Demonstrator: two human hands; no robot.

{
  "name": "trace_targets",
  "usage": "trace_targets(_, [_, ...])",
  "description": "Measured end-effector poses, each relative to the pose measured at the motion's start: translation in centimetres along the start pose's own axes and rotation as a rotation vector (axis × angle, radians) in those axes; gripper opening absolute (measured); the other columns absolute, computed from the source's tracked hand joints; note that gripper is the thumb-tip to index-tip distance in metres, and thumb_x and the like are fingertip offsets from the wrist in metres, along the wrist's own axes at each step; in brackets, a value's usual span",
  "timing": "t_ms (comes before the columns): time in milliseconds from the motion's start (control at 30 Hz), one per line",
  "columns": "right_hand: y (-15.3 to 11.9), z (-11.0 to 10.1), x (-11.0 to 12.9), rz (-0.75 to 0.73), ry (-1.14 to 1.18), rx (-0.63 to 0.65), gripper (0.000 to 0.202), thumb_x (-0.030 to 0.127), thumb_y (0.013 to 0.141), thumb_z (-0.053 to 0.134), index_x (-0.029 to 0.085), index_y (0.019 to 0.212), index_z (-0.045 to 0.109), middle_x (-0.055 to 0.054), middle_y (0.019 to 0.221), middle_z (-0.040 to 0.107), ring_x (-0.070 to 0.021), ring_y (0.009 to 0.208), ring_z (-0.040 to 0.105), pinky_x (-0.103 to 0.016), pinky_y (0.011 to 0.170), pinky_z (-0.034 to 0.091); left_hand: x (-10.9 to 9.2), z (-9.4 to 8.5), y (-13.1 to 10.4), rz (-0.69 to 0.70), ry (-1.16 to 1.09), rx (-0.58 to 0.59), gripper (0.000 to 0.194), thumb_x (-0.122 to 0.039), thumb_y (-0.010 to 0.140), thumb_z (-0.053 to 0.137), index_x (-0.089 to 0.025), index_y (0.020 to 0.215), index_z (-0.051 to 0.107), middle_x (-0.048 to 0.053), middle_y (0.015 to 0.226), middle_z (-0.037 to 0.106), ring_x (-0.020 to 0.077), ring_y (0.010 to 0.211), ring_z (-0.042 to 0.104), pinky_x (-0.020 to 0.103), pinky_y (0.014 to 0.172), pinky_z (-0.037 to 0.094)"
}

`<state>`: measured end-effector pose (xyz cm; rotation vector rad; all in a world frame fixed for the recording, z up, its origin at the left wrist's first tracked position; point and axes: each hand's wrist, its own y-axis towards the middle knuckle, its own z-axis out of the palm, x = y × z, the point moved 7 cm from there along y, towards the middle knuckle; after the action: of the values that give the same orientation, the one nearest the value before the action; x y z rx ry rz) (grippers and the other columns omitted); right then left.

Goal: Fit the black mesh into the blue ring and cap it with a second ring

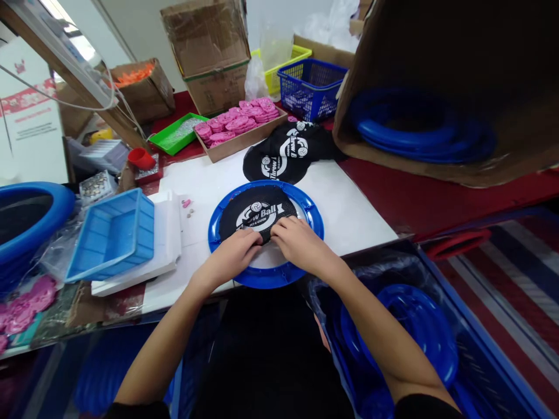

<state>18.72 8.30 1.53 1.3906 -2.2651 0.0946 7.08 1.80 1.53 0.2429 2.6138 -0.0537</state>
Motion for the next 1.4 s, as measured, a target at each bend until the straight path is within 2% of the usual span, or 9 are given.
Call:
trace_targets(133, [-2.4, -0.7, 3.4, -0.104, 0.056, -0.244, 0.032, 0.019, 0.099, 0.058, 0.019, 0.131, 0.058, -0.015, 0.133, 0.065, -0.0312, 0.125, 0.059, -0.052, 0.104, 0.049, -1.3, -1.1, -1.9, 0.048, -0.141, -0.227, 0.013, -0.016, 0.106, 0.048, -0.020, 0.111, 0.059, 0.006, 0.106, 0.068, 0.0216, 0.098, 0.066, 0.035, 0.089, 0.054])
trace_targets(333, [-3.4, 0.3, 4.3, -0.142, 0.018, -0.540, 0.012, 0.010, 0.099, 0.057, 0.020, 0.101, 0.062, -0.008, 0.095, 0.072, -0.0248, 0.094, 0.066, -0.047, 0.091, 0.053, -0.5, -2.0, -5.1, 0.172, -0.118, -0.407, 0.016, -0.017, 0.102, 0.061, -0.020, 0.118, 0.060, 0.007, 0.111, 0.067, 0.0219, 0.106, 0.065, 0.037, 0.094, 0.054])
trace_targets(467, [-3.5, -0.7, 2.8, -0.084, 0.300, -0.655, 0.013, 0.009, 0.096, 0.059, 0.021, 0.101, 0.062, -0.010, 0.108, 0.072, -0.0246, 0.106, 0.069, -0.042, 0.092, 0.058, 2.2, -2.9, -5.5, 0.057, -0.019, -0.400, 0.028, -0.014, 0.096, 0.069, -0.021, 0.123, 0.064, 0.010, 0.121, 0.064, 0.0262, 0.115, 0.062, 0.045, 0.101, 0.054])
trace_targets(600, [-3.9, -1.1, 1.9, -0.004, 0.391, -0.740, 0.021, 0.007, 0.096, 0.061, 0.023, 0.109, 0.063, -0.006, 0.102, 0.074, -0.0211, 0.096, 0.073, -0.036, 0.087, 0.060, 2.7, -3.2, -4.5, 0.058, 0.127, -0.347, 0.026, -0.006, 0.093, 0.064, -0.017, 0.116, 0.067, 0.010, 0.113, 0.066, 0.0265, 0.105, 0.063, 0.043, 0.091, 0.057])
trace_targets(767, [-3.7, -0.5, 3.2, -0.221, 0.219, -0.645, 0.039, 0.001, 0.096, 0.050, 0.017, 0.130, 0.061, -0.012, 0.102, 0.068, -0.0228, 0.092, 0.065, -0.039, 0.081, 0.056, 2.6, -3.9, -5.9, 0.185, 0.163, -0.420, 0.021, -0.007, 0.102, 0.052, -0.016, 0.111, 0.069, 0.010, 0.104, 0.068, 0.0221, 0.095, 0.065, 0.036, 0.082, 0.058])
trace_targets(933, [-3.4, 0.3, 4.7, -0.417, -0.027, -0.452, 0.022, 0.002, 0.093, 0.047, 0.014, 0.093, 0.066, -0.008, 0.079, 0.055, -0.0213, 0.074, 0.047, -0.037, 0.064, 0.042, 3.4, -3.1, -9.5, 0.232, -0.018, -0.508, 0.028, -0.005, 0.101, 0.058, -0.020, 0.121, 0.069, 0.009, 0.112, 0.070, 0.0182, 0.102, 0.069, 0.031, 0.087, 0.060])
trace_targets(1033, [-3.1, 0.5, 5.1, -0.458, -0.069, -0.373, 0.016, 0.010, 0.094, 0.051, 0.013, 0.093, 0.067, -0.007, 0.079, 0.052, -0.0209, 0.075, 0.044, -0.036, 0.065, 0.039, 3.4, -1.9, -10.5, 0.285, -0.146, -0.523, 0.033, -0.001, 0.097, 0.061, -0.020, 0.122, 0.069, 0.009, 0.114, 0.070, 0.0183, 0.106, 0.069, 0.038, 0.099, 0.061])
trace_targets(1167, [-2.6, 0.8, 5.2, -0.498, -0.066, -0.286, 0.025, 0.026, 0.099, 0.060, 0.012, 0.119, 0.067, -0.006, 0.083, 0.052, -0.0215, 0.078, 0.046, -0.036, 0.068, 0.041, 3.2, -1.4, -10.5, 0.325, -0.223, -0.536, 0.034, 0.002, 0.092, 0.066, -0.020, 0.118, 0.070, 0.006, 0.106, 0.070, 0.0187, 0.105, 0.069, 0.052, 0.109, 0.057])
trace_targets(1400, [-2.3, -0.3, 2.9, -0.496, 0.067, -0.464, 0.031, 0.003, 0.093, 0.057, 0.022, 0.116, 0.068, -0.006, 0.090, 0.061, -0.0209, 0.084, 0.057, -0.038, 0.072, 0.049, 3.0, -1.4, -11.9, 0.346, -0.237, -0.520, 0.032, 0.001, 0.093, 0.067, -0.020, 0.116, 0.071, 0.003, 0.100, 0.069, 0.0200, 0.108, 0.069, 0.061, 0.112, 0.054])
